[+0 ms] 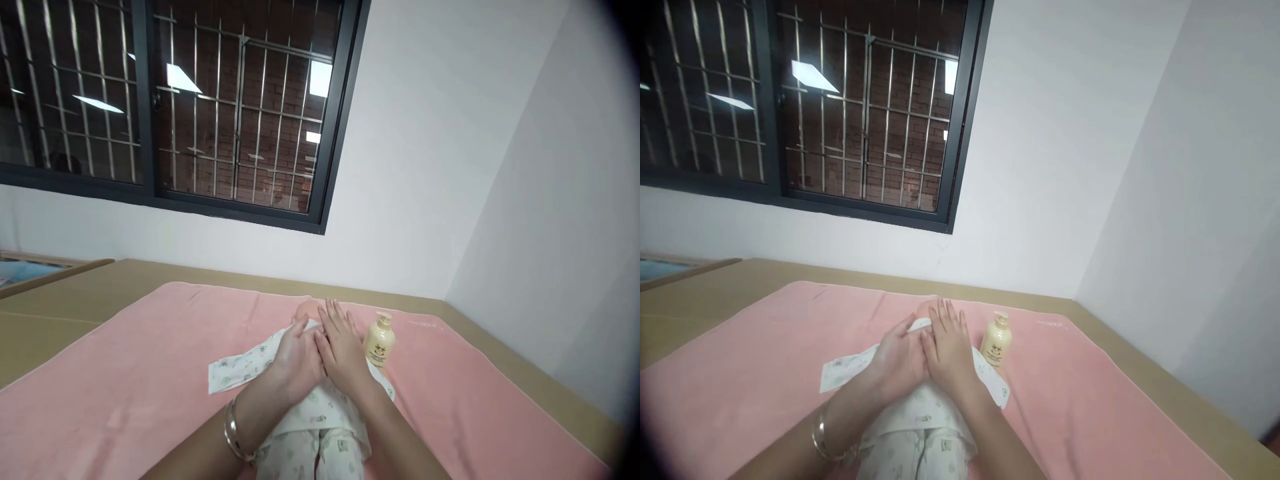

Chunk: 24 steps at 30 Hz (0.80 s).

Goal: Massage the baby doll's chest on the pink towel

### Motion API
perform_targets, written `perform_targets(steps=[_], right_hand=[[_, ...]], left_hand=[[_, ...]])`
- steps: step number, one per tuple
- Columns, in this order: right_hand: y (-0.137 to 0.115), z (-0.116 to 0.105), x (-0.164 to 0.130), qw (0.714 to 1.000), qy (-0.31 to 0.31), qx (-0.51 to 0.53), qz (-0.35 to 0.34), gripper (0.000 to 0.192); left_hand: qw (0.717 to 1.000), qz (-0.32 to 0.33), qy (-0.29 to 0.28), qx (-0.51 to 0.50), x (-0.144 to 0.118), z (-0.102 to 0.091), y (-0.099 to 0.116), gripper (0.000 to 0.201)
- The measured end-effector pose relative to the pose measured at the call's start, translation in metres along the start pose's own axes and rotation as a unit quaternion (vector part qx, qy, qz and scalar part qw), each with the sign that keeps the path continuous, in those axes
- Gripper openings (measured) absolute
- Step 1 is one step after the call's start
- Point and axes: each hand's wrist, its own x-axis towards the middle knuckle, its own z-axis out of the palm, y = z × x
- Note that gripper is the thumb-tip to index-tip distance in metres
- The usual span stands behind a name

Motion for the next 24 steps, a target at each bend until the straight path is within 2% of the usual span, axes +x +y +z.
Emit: perform_targets(steps=[2,3,4,6,8,11,14,16,18,21,24], right_hand=[[0.005,0.016,0.000,0.995,-0.059,0.028,0.070,0.057],[0.004,0.025,-0.003,0.992,-0.086,0.040,0.085,0.059],[0.001,0.032,-0.006,0.989,-0.111,0.047,0.083,0.059],[-0.007,0.045,-0.013,0.987,-0.152,0.045,0.037,0.057],[-0.012,0.052,-0.016,0.985,-0.166,0.038,-0.024,0.055],[0.000,0.057,-0.012,0.986,-0.139,0.048,-0.076,0.054],[0.031,0.063,-0.002,0.989,-0.131,0.072,-0.013,0.049],[0.050,0.068,0.003,0.988,-0.124,0.072,0.063,0.049],[0.059,0.073,0.003,0.986,-0.106,0.048,0.117,0.053],[0.050,0.076,-0.003,0.985,-0.093,-0.016,0.145,0.054],[0.023,0.070,-0.013,0.980,-0.122,-0.075,0.136,0.054]], left_hand=[[0.995,0.019,0.097,0.006,0.008,-0.014,0.013,0.048],[0.988,0.055,0.144,0.022,0.014,-0.022,0.017,0.041],[0.977,0.103,0.181,0.050,0.021,-0.031,0.017,0.035],[0.945,0.210,0.213,0.135,0.036,-0.050,0.013,0.024],[0.904,0.276,0.218,0.244,0.050,-0.067,0.003,0.019],[0.840,0.301,0.208,0.401,0.065,-0.089,-0.013,0.022],[0.781,0.332,0.195,0.492,0.073,-0.103,-0.029,0.025],[0.761,0.346,0.206,0.508,0.075,-0.107,-0.037,0.027],[0.748,0.342,0.212,0.528,0.076,-0.110,-0.042,0.029],[0.718,0.324,0.208,0.580,0.076,-0.113,-0.044,0.033],[0.699,0.297,0.213,0.614,0.080,-0.118,-0.039,0.036]])
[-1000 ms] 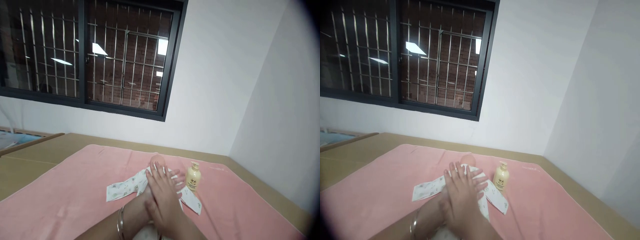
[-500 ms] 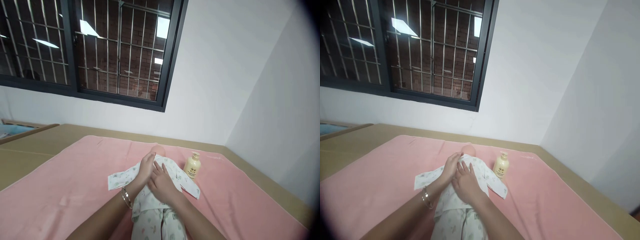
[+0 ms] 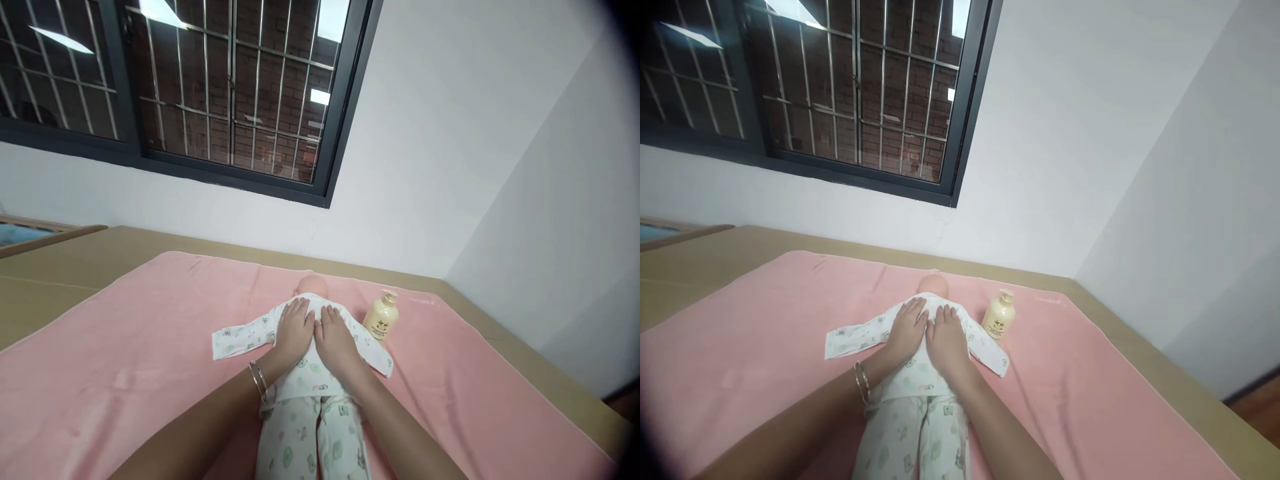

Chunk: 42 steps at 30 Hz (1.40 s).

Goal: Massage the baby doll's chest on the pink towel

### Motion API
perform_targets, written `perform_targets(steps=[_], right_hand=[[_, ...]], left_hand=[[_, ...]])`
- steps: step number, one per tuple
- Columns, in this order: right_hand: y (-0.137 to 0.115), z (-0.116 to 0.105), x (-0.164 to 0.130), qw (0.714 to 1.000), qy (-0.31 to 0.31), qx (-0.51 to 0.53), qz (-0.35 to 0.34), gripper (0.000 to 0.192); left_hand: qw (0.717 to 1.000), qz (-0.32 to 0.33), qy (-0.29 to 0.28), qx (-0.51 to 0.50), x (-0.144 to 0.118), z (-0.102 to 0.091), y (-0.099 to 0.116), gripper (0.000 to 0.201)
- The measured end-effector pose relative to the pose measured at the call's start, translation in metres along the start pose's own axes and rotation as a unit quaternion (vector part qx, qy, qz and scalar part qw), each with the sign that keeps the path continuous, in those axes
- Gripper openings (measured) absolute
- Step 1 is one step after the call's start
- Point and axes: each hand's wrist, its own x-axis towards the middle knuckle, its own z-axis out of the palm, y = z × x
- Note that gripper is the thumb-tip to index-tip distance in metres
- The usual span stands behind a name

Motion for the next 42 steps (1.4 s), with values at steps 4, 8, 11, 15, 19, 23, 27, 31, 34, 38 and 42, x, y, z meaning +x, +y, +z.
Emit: perform_targets(steps=[4,8,11,15,19,23,27,31,34,38,42], right_hand=[[-0.017,-0.013,-0.018,0.997,-0.027,-0.062,-0.044,0.051],[-0.006,-0.012,-0.009,0.999,-0.024,-0.017,-0.044,0.051],[0.015,-0.001,0.008,0.998,-0.015,0.050,-0.041,0.056],[0.033,0.008,0.022,0.993,-0.022,0.098,-0.058,0.062],[0.024,0.002,0.015,0.996,0.002,0.061,-0.057,0.056],[0.002,-0.007,0.001,0.998,0.040,0.000,-0.056,0.047],[-0.007,-0.004,-0.003,0.997,0.052,-0.038,-0.041,0.043],[0.003,0.005,0.005,0.998,0.054,0.023,-0.024,0.049],[0.014,0.010,0.013,0.995,0.043,0.090,-0.024,0.052],[0.020,0.014,0.016,0.991,0.049,0.119,-0.024,0.054],[0.018,0.016,0.015,0.992,0.041,0.120,-0.017,0.055]], left_hand=[[0.998,-0.011,-0.031,0.055,0.008,-0.002,-0.006,0.039],[0.998,-0.005,-0.028,0.048,-0.001,-0.002,-0.002,0.041],[1.000,-0.001,-0.011,-0.023,-0.018,-0.002,0.007,0.040],[0.994,-0.013,-0.005,-0.107,-0.030,-0.005,0.012,0.037],[0.997,-0.039,-0.009,-0.073,-0.016,-0.008,0.004,0.038],[0.999,-0.024,0.014,-0.040,-0.005,-0.008,-0.010,0.037],[0.999,0.003,0.029,-0.029,-0.009,-0.006,-0.014,0.037],[1.000,0.006,0.022,-0.011,-0.019,-0.004,-0.006,0.036],[1.000,0.006,0.016,-0.012,-0.024,-0.003,0.002,0.034],[0.999,0.016,0.010,-0.045,-0.020,-0.006,0.006,0.029],[0.999,-0.007,-0.011,0.038,-0.010,-0.007,0.003,0.040]])
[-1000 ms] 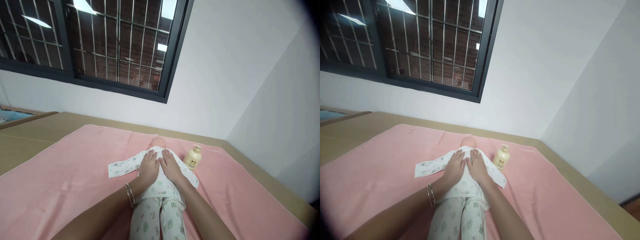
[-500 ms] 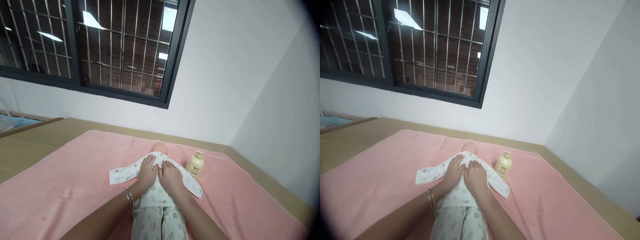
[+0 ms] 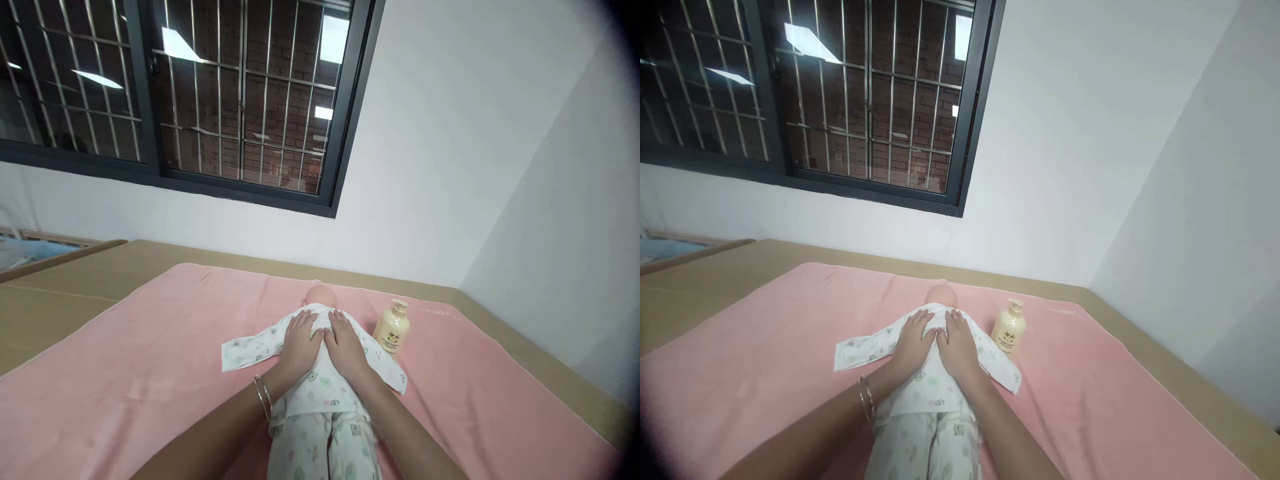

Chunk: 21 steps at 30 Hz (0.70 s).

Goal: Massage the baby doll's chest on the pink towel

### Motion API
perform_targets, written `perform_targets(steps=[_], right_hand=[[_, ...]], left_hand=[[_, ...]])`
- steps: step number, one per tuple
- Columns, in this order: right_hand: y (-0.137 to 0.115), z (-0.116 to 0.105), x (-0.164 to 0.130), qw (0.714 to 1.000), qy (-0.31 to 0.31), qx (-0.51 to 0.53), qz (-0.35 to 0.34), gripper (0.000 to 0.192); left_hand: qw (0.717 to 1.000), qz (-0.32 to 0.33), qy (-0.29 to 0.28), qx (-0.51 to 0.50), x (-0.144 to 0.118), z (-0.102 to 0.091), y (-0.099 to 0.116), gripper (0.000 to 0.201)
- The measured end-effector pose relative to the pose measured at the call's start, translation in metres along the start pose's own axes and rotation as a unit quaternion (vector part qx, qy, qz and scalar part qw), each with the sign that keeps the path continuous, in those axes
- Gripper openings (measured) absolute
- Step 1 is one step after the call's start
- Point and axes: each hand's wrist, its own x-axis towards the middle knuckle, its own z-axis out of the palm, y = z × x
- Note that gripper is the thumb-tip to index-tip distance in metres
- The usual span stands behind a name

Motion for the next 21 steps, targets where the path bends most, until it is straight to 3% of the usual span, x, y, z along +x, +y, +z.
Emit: perform_targets(steps=[6,21], right_hand=[[0.0007,0.0005,0.0009,1.000,0.004,0.006,-0.001,0.055],[0.0045,0.0022,0.0006,1.000,0.009,-0.003,-0.012,0.053]], left_hand=[[0.996,0.016,-0.003,0.088,0.0019,0.0053,-0.0068,0.045],[0.994,0.037,0.013,0.101,-0.0003,0.0085,-0.0108,0.042]])
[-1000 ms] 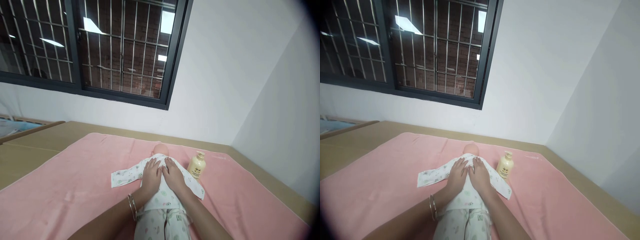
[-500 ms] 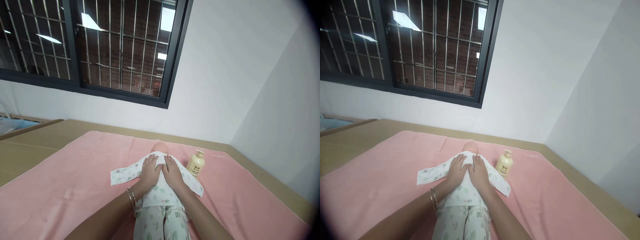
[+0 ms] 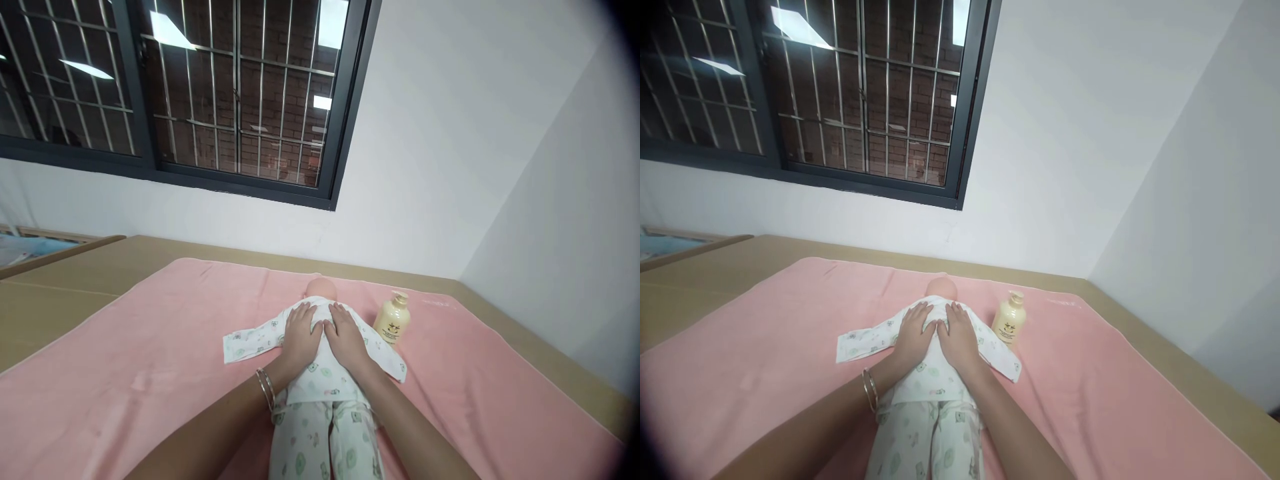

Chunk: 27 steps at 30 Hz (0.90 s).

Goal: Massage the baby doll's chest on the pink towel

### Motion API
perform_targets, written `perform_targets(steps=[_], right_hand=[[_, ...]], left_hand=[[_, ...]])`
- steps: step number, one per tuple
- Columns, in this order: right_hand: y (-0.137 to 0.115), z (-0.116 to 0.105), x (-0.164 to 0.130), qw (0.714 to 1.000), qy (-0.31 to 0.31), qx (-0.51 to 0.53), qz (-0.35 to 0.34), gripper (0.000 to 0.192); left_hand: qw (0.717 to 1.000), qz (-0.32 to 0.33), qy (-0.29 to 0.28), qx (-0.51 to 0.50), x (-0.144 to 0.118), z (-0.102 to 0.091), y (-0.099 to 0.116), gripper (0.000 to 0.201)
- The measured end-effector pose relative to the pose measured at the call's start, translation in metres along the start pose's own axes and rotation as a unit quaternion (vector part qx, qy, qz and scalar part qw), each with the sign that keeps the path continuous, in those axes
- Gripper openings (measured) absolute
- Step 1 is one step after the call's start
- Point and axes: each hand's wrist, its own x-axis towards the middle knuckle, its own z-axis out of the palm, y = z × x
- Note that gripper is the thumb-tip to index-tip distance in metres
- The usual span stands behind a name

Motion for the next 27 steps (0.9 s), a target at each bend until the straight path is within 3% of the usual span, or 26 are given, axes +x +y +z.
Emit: perform_targets(steps=[6,11,16,23,27], right_hand=[[0.002,-0.003,0.000,0.998,-0.037,-0.039,-0.027,0.054],[-0.022,-0.009,-0.010,0.992,-0.025,-0.122,0.003,0.051],[-0.038,-0.010,-0.020,0.981,-0.033,-0.191,-0.002,0.051],[-0.015,-0.010,-0.008,0.997,-0.022,-0.075,-0.008,0.051],[0.000,-0.009,0.001,1.000,-0.020,-0.002,-0.015,0.049]], left_hand=[[0.999,0.027,0.021,-0.003,0.000,0.000,0.000,0.039],[1.000,0.007,-0.004,-0.022,0.003,-0.004,0.000,0.042],[1.000,0.029,-0.003,-0.003,0.001,-0.005,0.001,0.044],[0.990,0.115,0.070,0.034,-0.006,-0.004,0.001,0.028],[0.988,0.111,0.101,0.039,-0.009,-0.003,0.000,0.025]])
